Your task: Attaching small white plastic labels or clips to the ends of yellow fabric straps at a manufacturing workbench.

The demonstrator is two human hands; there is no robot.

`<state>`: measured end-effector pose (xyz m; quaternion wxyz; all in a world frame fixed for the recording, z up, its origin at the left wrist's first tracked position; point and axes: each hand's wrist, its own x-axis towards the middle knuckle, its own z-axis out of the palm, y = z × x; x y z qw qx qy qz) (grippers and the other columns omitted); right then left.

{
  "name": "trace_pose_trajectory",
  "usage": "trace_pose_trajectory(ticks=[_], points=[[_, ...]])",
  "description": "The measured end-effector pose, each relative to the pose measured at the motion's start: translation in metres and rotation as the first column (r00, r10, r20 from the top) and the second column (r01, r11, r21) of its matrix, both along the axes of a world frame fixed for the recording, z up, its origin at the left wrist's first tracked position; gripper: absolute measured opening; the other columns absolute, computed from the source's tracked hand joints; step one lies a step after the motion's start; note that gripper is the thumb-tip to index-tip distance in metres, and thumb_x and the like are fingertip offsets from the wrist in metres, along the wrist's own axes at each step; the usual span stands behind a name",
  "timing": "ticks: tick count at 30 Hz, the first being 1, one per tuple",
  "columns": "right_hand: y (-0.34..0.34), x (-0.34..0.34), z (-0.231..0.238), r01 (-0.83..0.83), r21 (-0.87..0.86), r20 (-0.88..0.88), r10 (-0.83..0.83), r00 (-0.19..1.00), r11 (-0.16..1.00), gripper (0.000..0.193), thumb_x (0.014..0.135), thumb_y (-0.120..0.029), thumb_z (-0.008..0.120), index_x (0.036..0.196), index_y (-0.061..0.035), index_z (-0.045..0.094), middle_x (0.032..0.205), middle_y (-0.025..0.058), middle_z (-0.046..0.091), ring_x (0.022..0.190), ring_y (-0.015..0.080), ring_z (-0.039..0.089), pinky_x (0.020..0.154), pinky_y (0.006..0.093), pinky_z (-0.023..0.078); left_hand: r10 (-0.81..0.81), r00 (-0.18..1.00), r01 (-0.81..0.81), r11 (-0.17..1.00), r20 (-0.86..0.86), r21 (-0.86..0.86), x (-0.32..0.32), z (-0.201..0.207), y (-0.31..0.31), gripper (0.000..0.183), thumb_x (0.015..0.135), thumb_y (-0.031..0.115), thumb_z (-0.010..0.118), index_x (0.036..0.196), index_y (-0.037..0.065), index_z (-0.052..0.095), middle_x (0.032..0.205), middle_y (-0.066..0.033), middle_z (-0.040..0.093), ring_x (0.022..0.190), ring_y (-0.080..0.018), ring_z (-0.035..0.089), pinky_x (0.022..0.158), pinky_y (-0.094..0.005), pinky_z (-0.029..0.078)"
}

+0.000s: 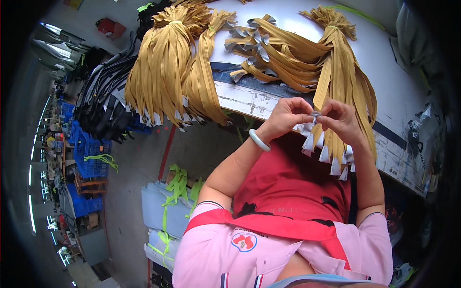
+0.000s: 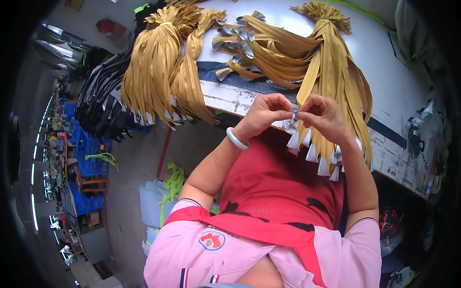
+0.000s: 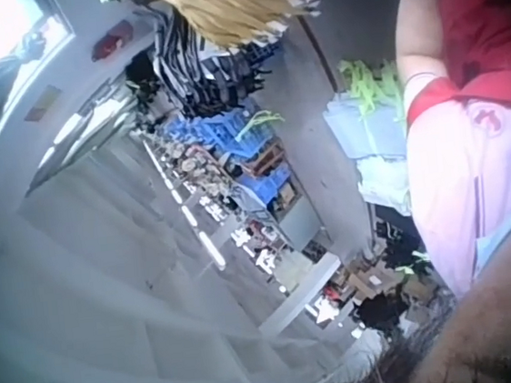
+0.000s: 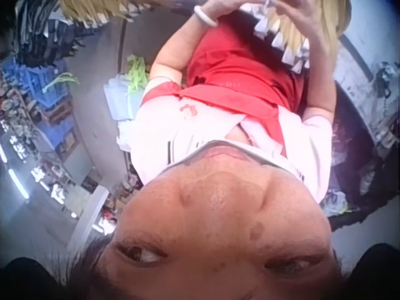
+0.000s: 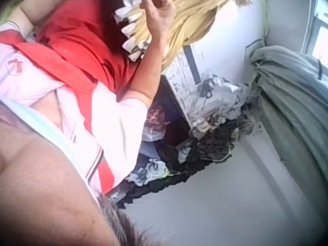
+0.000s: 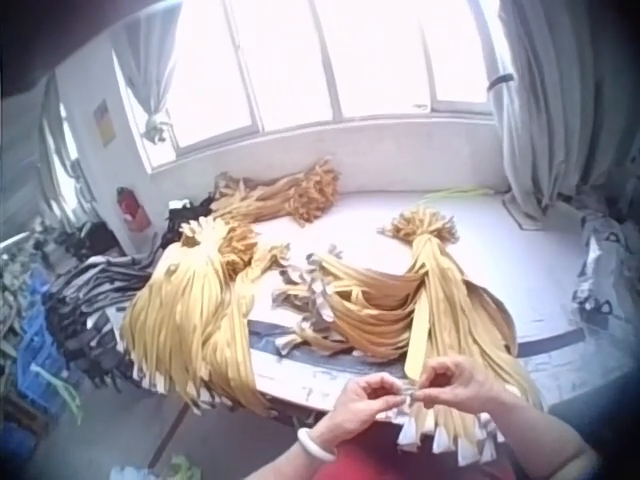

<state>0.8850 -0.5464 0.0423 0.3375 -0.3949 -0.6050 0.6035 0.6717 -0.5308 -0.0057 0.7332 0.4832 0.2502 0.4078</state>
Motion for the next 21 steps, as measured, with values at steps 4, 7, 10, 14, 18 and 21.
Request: trace_pose_trajectory(ticks=[4, 7, 10, 14, 18, 21], points=[[-0.011, -0.019, -0.011, 0.226, 0.341, 0.219, -0.311, 0.925, 0.913, 0.012, 0.086, -0.004, 0.069, 0.083, -0.0015, 0.058, 0.074, 0.0048, 0.06, 0.063, 0.0113, 0.06, 0.056, 0.0248, 0.047, 0.222, 0.974, -0.219, 0.972, -0.037, 0.082, 0.014, -0.002, -0.01, 0.009, 0.084, -0.004, 0.068, 0.09, -0.001, 0.062, 0.086, -0.0058, 0.066, 0.078, -0.0121, 0.065, 0.072, -0.0263, 0.054], [-0.007, -0.036, -0.029, 0.271, 0.655, 0.238, -0.533, 0.812, 0.705, 0.012, 0.084, -0.002, 0.068, 0.084, -0.0005, 0.056, 0.077, 0.0082, 0.057, 0.064, 0.0166, 0.061, 0.056, 0.0286, 0.047, 0.504, 0.839, -0.368, 0.803, -0.204, 0.469, 0.024, 0.0, -0.011, 0.009, 0.083, -0.005, 0.067, 0.087, -0.001, 0.06, 0.083, -0.0061, 0.062, 0.075, -0.0135, 0.063, 0.069, -0.0264, 0.054], [-0.004, -0.039, -0.039, 0.349, 0.698, 0.188, -0.63, 0.754, 0.626, 0.01, 0.085, -0.001, 0.066, 0.085, 0.0004, 0.056, 0.082, 0.0092, 0.056, 0.068, 0.0175, 0.062, 0.06, 0.0297, 0.049, 0.632, 0.75, -0.383, 0.655, -0.195, 0.652, 0.029, 0.002, -0.014, 0.012, 0.082, -0.005, 0.067, 0.092, -0.001, 0.061, 0.081, -0.0044, 0.057, 0.073, -0.0142, 0.062, 0.068, -0.0255, 0.056], [-0.005, -0.026, -0.045, 0.365, 0.375, -0.084, -0.361, 0.929, 0.852, 0.005, 0.09, 0.0, 0.064, 0.095, -0.0007, 0.062, 0.084, 0.0031, 0.057, 0.074, 0.012, 0.062, 0.066, 0.0264, 0.05, 0.267, 0.963, -0.269, 0.953, 0.038, 0.139, 0.005, 0.012, -0.016, 0.023, 0.093, 0.001, 0.062, 0.116, -0.004, 0.061, 0.104, -0.0047, 0.057, 0.09, -0.0172, 0.068, 0.077, -0.0278, 0.061], [-0.01, -0.025, -0.041, 0.278, 0.29, -0.186, -0.231, 0.955, 0.916, 0.006, 0.092, -0.003, 0.065, 0.097, -0.0012, 0.064, 0.088, 0.0014, 0.06, 0.081, 0.0088, 0.06, 0.071, 0.023, 0.051, 0.218, 0.955, -0.124, 0.909, -0.2, 0.398, -0.009, 0.002, -0.005, 0.018, 0.092, -0.006, 0.057, 0.109, -0.003, 0.064, 0.107, -0.0072, 0.057, 0.085, -0.017, 0.069, 0.076, -0.0277, 0.061], [-0.013, -0.017, -0.04, 0.278, 0.188, -0.128, -0.257, 0.958, 0.942, 0.006, 0.094, -0.004, 0.063, 0.099, -0.0007, 0.061, 0.093, 0.0019, 0.06, 0.08, 0.0086, 0.058, 0.071, 0.0233, 0.05, 0.225, 0.927, -0.048, 0.865, -0.301, 0.499, -0.003, 0.0, -0.007, 0.012, 0.088, -0.011, 0.058, 0.097, -0.005, 0.064, 0.096, -0.0073, 0.062, 0.082, -0.0148, 0.068, 0.074, -0.027, 0.059]])
